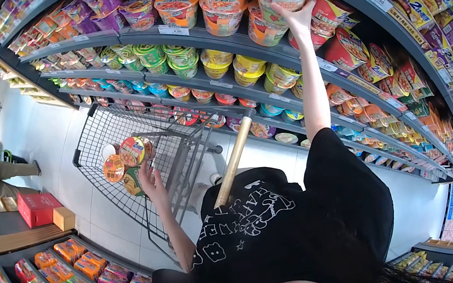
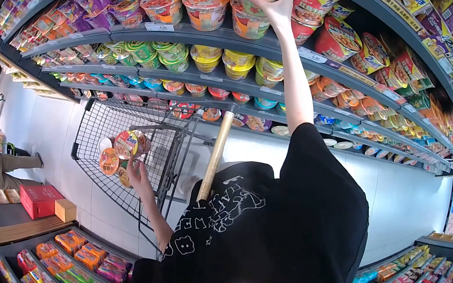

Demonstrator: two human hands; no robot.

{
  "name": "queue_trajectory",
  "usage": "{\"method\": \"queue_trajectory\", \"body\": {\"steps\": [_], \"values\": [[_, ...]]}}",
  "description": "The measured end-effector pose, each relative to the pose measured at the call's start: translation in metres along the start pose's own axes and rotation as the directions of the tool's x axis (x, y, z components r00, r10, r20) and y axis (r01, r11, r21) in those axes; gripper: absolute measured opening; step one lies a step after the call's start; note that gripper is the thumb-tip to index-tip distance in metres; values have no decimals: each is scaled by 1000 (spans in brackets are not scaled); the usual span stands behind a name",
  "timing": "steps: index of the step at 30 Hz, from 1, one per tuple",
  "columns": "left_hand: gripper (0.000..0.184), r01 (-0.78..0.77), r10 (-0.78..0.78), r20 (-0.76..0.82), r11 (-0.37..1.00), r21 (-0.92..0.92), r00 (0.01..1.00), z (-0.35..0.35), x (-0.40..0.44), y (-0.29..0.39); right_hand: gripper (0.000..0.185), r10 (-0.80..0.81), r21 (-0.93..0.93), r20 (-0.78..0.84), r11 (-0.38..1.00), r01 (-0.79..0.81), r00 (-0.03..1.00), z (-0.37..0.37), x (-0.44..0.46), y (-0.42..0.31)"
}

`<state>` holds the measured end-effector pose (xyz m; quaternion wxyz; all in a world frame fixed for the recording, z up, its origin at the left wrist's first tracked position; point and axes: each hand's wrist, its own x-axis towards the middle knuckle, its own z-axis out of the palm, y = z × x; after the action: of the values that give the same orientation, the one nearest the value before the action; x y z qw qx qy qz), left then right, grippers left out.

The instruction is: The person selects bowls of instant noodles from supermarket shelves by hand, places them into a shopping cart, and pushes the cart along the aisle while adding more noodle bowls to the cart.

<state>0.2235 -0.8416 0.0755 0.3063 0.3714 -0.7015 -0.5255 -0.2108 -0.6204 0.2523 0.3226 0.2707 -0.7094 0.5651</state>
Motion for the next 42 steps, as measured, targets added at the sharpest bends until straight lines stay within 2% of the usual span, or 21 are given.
{"method": "queue_trajectory", "body": {"steps": [5, 8, 10, 11, 14, 16, 17, 18, 19, 20, 22, 24, 27, 29, 30, 31, 33, 34, 36, 39, 42], "values": [[37, 0, 1, 71, 1000, -9, 997, -1, -2, -6, 97, 107, 126, 25, 986, -109, 994, 9, 5, 24], [37, 7, -5, 47, 999, -54, 999, -2, -1, -23, 100, 81, -175, -21, 981, -83, 997, 13, 4, 46], [36, 48, -49, 72, 999, 15, 996, -2, -1, -30, 81, -105, 214, 118, 974, 78, 987, 16, -20, 21], [36, 113, -114, 129, 994, 14, 985, -2, -4, -13, 71, -63, -36, -36, 997, 61, 997, 21, -44, 8], [40, -25, -80, 280, 935, 354, 957, 1, -8, -40, 58, 20, 86, -98, 996, -11, 995, 47, -117, -50], [43, 1, -214, 385, 875, 484, 898, 7, -14, -31, 47, -14, 292, 163, 956, -34, 987, 80, -161, -68], [44, 47, -317, 413, 836, 546, 854, 11, -16, -31, 46, 32, 310, 367, 938, -155, 930, 102, -180, -74], [44, 82, -336, 382, 833, 547, 861, 15, -18, -36, 50, -77, 200, 593, 978, -54, 801, 117, -193, -81], [46, 66, -332, 417, 841, 536, 846, 19, -21, -46, 54, -86, 168, 824, 981, -95, 560, 135, -210, -80], [47, 45, -324, 453, 850, 525, 830, 20, -21, -44, 58, -255, 295, 910, 952, -80, 327, 152, -221, -95], [46, 61, -319, 378, 827, 560, 869, 22, -26, -43, 64, -295, 223, 933, 923, -312, -205, 185, -249, -102], [45, 71, -329, 336, 800, 595, 883, 23, -28, -40, 57, -256, 170, 860, 959, -225, -442, 226, -278, -103], [48, 137, -389, 331, 800, 584, 860, 27, -32, -40, 54, -234, 112, 783, 964, -240, -577, 297, -331, -97], [50, 187, -447, 315, 776, 603, 838, 27, -35, -32, 54, -179, 73, 827, 974, -213, -533, 342, -367, -87], [51, 179, -440, 294, 761, 623, 848, 30, -38, -34, 58, -245, 136, 886, 949, -286, -393, 362, -389, -70], [51, 170, -434, 275, 745, 645, 858, 36, -40, -37, 58, -253, 140, 883, 946, -293, -394, 371, -407, -59], [51, 165, -410, 243, 740, 652, 879, 38, -43, -32, 65, 203, -205, 979, 976, 72, 27, 386, -437, -46], [50, 184, -421, 214, 722, 667, 881, 42, -46, -31, 65, 203, -204, 979, 977, 64, 26, 389, -446, -41], [48, 195, -445, 212, 707, 680, 870, 41, -47, -27, 70, 556, -661, 746, 687, -302, -367, 379, -462, -32], [47, 184, -427, 217, 719, 671, 878, 45, -51, -27, 58, 530, -762, 648, 457, -459, -547, 365, -478, -26], [45, 150, -412, 232, 709, 689, 881, 49, -49, -29, 51, 448, -791, 610, 394, -468, -654, 369, -509, 0]]}}
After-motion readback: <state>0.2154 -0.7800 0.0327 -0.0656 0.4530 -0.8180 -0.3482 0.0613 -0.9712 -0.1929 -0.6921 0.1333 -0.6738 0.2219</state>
